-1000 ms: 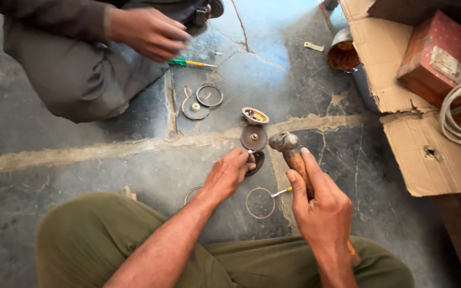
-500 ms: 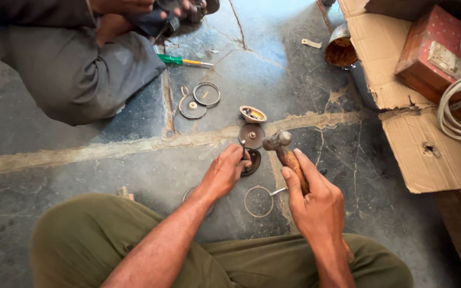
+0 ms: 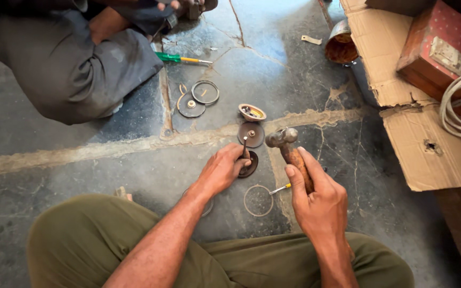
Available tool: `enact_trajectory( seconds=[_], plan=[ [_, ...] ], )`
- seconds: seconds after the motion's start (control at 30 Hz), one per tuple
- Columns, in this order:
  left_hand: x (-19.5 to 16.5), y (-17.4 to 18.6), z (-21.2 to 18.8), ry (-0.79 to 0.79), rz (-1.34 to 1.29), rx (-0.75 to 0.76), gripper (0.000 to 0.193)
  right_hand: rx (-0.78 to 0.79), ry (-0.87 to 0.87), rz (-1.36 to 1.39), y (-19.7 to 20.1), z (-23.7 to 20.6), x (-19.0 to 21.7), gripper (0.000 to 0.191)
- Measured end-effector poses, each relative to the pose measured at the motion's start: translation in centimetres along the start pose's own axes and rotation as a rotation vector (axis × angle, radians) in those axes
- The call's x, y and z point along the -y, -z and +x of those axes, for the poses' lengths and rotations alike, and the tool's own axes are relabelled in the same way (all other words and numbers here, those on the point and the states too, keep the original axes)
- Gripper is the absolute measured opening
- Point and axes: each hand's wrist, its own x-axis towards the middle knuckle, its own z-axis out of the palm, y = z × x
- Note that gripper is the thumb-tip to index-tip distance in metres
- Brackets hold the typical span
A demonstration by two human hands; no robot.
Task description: The person sits on the floor and uses a hammer to repeatedly strike a small metal component held in place by a screwdriver. Another person nearby handles similar parts and tools. The camera wearer continues hammering the same component throughout the clip.
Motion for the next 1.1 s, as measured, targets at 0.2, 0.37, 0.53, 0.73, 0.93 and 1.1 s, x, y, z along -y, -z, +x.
enact_trajectory(
  seconds=[0.2,0.37,0.53,0.73,0.93,1.1],
  plan=[
    [-0.21,0.20,-0.12,0.010,-0.001,0.007,0.016,0.015,-0.033,-0.013,0.04,0.01,0.06,0.043],
    [-0.42,0.36,-0.12,0.032,-0.007,0.016,0.015,0.015,-0.043,-0.009,0.20,0.05,0.25,0.043],
    [-0.14,0.31,-0.07,0.012,-0.012,-0.003,0.014,0.032,-0.080,-0.012,0.25,0.06,0.35,0.045],
    [0.21,0.12,-0.22,-0.034,0.001,-0.012,0.011,0.015,-0.036,0.001,0.33,0.05,0.34,0.044],
    [0.14,0.21,-0.56,-0.134,0.008,-0.023,0.007,0.001,0.004,-0.001,0.33,-0.05,0.38,0.043],
    [0.29,0.14,-0.57,-0.184,0.008,-0.019,0.007,-0.002,0.036,0.015,0.52,0.00,0.74,0.042]
  ],
)
